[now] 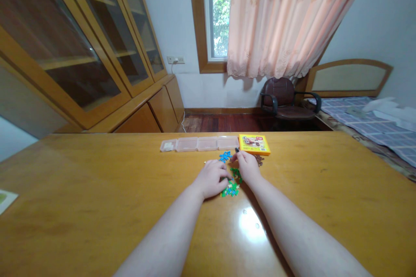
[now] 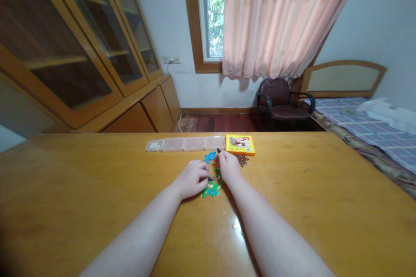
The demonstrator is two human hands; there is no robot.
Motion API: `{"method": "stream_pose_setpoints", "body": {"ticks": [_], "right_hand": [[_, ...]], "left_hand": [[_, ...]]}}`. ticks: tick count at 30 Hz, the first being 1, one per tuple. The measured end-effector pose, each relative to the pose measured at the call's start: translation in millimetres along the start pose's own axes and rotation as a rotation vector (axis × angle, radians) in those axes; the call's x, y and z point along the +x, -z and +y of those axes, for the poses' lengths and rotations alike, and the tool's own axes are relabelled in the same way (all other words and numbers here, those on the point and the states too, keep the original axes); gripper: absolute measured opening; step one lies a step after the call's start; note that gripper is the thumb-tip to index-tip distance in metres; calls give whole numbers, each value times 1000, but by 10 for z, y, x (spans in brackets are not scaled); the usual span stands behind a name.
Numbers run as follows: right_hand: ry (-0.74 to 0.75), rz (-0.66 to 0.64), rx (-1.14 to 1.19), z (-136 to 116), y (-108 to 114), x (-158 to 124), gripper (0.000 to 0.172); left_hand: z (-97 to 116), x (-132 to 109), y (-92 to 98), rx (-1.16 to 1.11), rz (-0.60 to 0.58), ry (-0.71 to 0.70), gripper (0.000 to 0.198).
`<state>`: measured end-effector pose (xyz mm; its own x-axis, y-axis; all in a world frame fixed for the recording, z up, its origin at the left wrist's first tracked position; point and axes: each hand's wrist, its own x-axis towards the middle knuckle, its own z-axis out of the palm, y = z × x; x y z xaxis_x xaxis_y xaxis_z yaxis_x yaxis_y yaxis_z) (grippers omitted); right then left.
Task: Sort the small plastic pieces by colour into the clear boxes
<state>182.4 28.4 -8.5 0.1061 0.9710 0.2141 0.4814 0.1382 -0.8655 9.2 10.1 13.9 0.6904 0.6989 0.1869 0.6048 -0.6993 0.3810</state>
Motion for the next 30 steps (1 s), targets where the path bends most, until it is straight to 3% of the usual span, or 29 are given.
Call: {"method": "stream_pose_setpoints", "body": {"ticks": [6, 12, 14, 18, 24, 27, 30], "right_hand": [[-13, -12, 18, -48, 18, -14, 35], [-7, -3, 34, -47, 19, -15, 35], [-10, -4, 30, -42, 15, -14, 36], [-12, 1, 18, -50, 15, -19, 37], [10, -5, 12, -34, 13, -18, 36], [15, -1, 14, -21, 6, -14, 36], [17, 3, 12, -26, 5, -15, 36]], "left_hand": [[-68, 12, -57, 80, 98, 219, 29], [-96, 17, -95, 101, 91, 283, 42], [-99, 20, -87, 78, 121, 283, 44], [-90, 30, -61, 29, 157, 218, 27], [-79, 33, -108, -78, -3, -49, 26], [-89, 36, -125, -70, -8, -27, 27], [-84, 43, -94, -44, 68, 50, 28]]}}
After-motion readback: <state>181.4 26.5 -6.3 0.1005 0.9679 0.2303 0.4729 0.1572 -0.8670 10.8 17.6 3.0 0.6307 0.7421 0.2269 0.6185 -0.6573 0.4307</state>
